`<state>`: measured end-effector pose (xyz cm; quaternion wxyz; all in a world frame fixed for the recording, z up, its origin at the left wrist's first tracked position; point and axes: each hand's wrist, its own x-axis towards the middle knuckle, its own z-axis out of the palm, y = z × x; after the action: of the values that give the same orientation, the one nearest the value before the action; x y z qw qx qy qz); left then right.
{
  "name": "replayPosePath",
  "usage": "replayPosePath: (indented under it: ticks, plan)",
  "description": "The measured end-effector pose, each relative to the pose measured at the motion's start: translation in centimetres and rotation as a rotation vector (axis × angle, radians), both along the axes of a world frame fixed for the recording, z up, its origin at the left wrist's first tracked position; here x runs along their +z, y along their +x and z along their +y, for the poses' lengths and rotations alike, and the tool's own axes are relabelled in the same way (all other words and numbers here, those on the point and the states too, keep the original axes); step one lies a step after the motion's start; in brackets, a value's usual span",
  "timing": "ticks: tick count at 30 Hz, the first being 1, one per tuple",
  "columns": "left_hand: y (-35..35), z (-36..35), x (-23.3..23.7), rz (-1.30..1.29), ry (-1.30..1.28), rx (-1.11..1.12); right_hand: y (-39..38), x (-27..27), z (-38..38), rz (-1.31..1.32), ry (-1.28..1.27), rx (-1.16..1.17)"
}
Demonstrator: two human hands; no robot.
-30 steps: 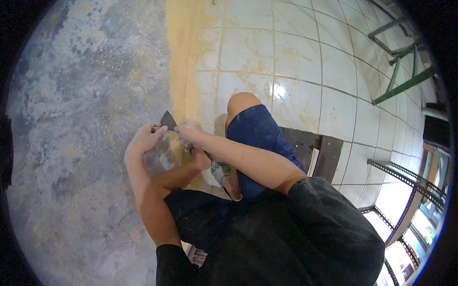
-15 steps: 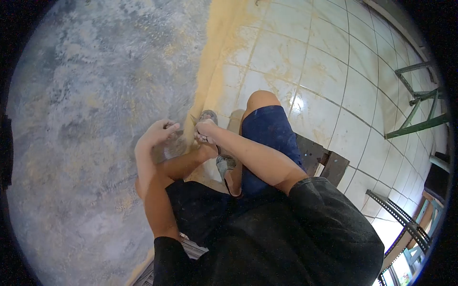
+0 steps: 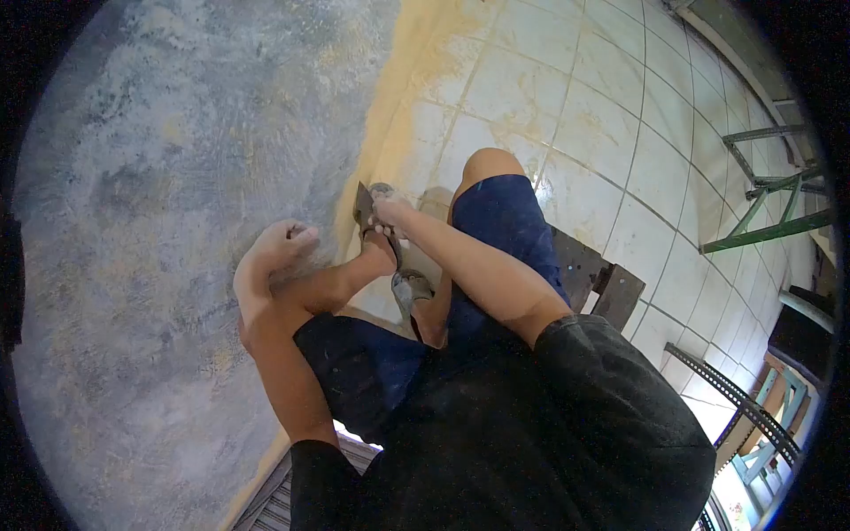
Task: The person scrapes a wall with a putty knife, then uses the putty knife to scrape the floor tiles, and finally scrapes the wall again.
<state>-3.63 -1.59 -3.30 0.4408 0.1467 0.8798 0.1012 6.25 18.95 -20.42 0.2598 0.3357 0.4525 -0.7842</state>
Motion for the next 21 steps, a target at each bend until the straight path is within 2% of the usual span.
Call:
replayPosePath:
  ticks: [3,7,11,14,17,21]
  plan:
    - [-0.1,-0.5,-0.4,0.093,0.103,0.067,-0.1,1.6,0.4,0.003,0.114,-0.044]
    - [0.5,-1.4,0.2,0.124,0.174,0.111,-0.3,1.3,-0.1,-0.007,0.047,-0.118]
    - [1.0,-1.4,0.6,0.144,0.189,0.155,-0.5,0.9,-0.4,0.114,0.139,-0.12]
    - [1.3,0.3,2.9,0.106,0.132,0.154,-0.7,1.2,-0.1,0.133,0.193,-0.121]
    - [0.8,-0.2,1.2,0.093,0.172,0.152,-1.1,0.9,-0.3,0.121,0.225,-0.112]
    - [0.6,0.6,1.4,0.097,0.192,0.104,-1.5,0.9,-0.5,0.107,0.308,-0.071]
